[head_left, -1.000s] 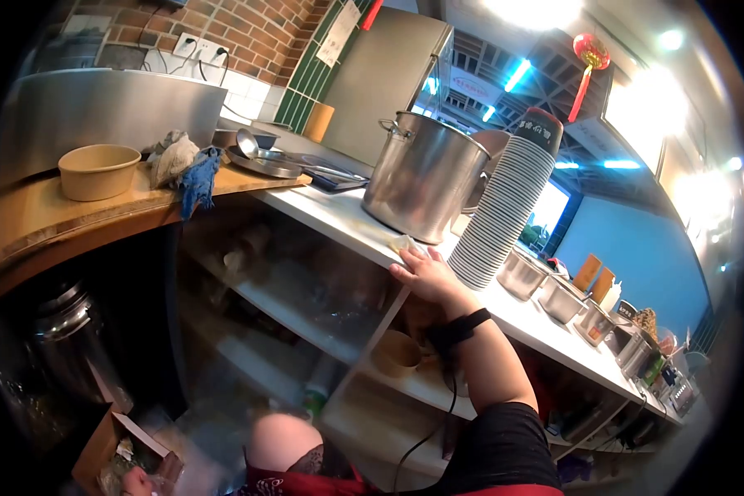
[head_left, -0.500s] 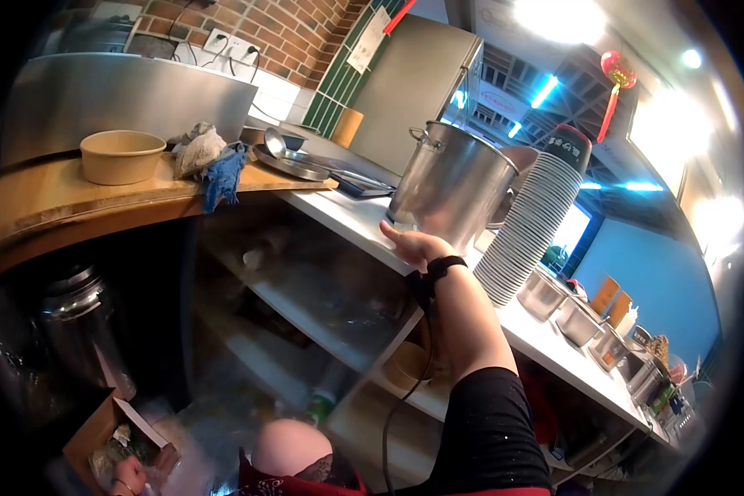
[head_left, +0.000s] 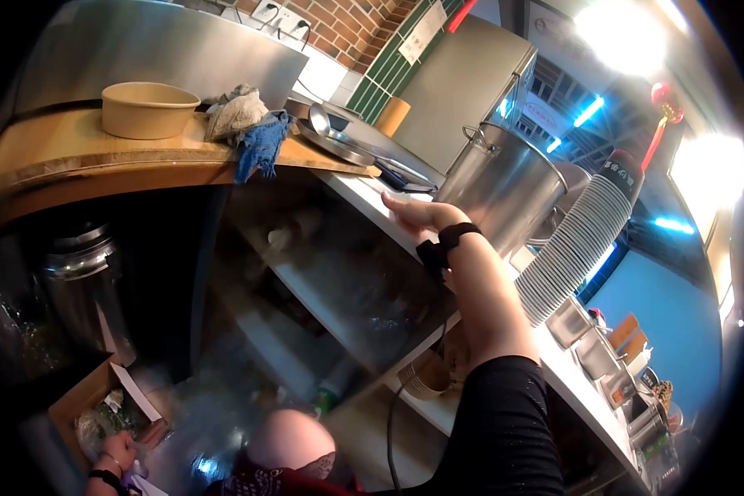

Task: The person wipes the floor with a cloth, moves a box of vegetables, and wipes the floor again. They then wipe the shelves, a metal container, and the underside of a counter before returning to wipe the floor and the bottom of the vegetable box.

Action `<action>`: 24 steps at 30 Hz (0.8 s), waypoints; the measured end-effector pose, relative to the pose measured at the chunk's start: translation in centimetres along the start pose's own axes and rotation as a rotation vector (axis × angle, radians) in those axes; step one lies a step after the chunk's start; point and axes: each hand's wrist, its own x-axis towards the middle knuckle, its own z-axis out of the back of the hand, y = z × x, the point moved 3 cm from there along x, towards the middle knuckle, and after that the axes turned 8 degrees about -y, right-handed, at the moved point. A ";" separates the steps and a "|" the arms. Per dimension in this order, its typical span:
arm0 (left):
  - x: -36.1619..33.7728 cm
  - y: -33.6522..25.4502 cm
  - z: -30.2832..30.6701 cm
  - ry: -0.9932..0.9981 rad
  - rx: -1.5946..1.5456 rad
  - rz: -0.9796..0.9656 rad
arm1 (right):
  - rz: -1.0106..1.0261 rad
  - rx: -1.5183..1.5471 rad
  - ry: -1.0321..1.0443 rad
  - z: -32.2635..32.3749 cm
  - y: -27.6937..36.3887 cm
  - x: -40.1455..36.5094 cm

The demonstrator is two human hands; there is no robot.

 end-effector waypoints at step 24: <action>0.6 0.5 3.3 -0.057 -0.294 -0.127 | -0.003 0.930 -0.526 -3.6 -16.0 -20.5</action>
